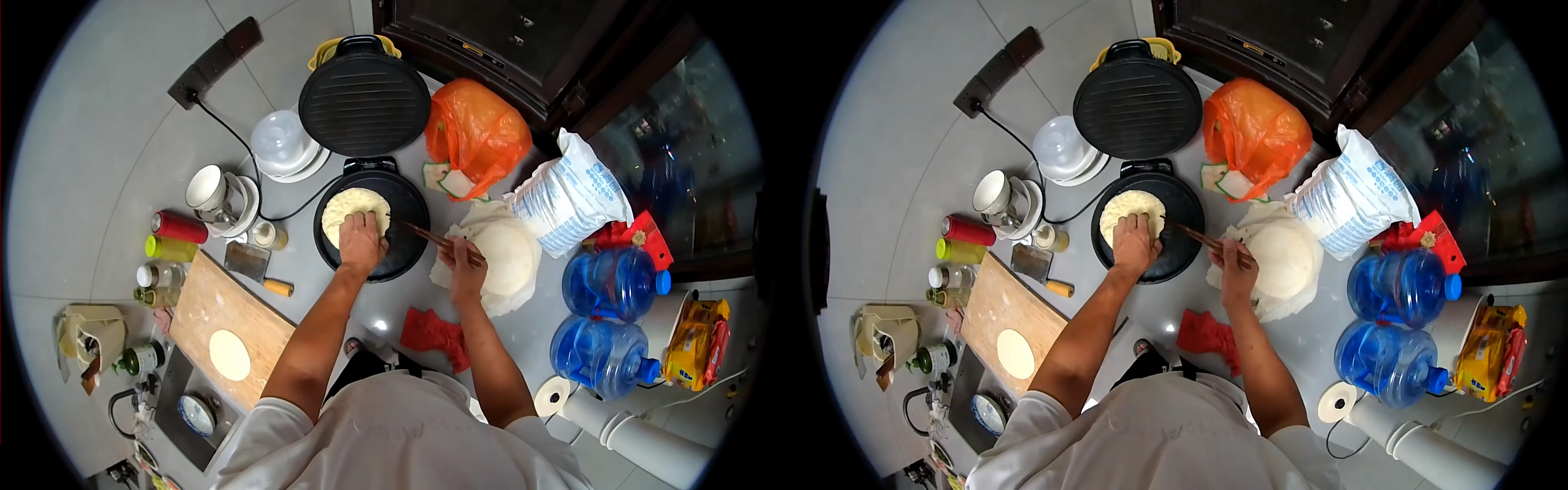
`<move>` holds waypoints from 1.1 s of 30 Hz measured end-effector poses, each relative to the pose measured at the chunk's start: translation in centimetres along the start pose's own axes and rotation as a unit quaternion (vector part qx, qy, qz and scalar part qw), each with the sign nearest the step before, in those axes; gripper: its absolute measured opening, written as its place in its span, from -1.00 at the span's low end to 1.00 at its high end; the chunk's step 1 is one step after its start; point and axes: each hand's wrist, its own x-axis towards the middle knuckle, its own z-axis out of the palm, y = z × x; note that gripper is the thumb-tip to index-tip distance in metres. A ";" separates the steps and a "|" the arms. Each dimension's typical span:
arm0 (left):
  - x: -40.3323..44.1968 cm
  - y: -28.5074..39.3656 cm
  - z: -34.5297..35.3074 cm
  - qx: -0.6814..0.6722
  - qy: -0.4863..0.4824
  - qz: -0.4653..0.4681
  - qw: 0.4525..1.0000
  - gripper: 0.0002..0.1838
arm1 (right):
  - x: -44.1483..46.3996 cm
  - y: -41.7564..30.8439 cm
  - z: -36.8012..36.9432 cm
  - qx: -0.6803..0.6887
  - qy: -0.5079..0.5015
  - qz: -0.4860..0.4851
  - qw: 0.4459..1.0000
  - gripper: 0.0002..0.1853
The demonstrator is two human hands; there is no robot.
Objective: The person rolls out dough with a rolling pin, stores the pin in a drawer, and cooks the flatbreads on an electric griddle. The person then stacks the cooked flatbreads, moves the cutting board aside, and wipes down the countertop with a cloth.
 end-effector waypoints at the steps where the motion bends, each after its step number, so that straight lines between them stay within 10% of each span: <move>1: 0.0 -0.1 0.1 -0.005 0.010 -0.007 1.000 -0.39 | 0.0 0.0 -0.1 0.013 0.012 -0.001 1.000 -0.65; 9: -2.7 -1.3 -0.5 -0.089 0.108 -0.038 0.989 -0.49 | 2.0 4.5 3.9 0.082 0.021 0.092 0.992 -0.62; 17: -6.4 -7.0 -4.2 -0.176 0.201 -0.120 0.956 -0.64 | -1.0 -3.7 6.9 -0.050 -0.028 -0.153 0.987 -0.72; 21: -7.6 -7.9 -3.5 -0.191 0.203 -0.132 0.951 -0.62 | -4.0 -3.8 6.0 -0.250 -0.198 -0.443 0.838 -0.86; 26: -9.2 -7.6 -1.7 -0.158 0.157 -0.099 0.970 -0.56 | -7.4 2.3 5.4 -0.393 -0.316 -0.460 0.730 -0.75; 33: -9.0 -6.6 -1.1 -0.105 0.095 -0.060 0.988 -0.61 | -11.6 0.8 2.0 -0.321 -0.209 -0.360 0.851 -0.74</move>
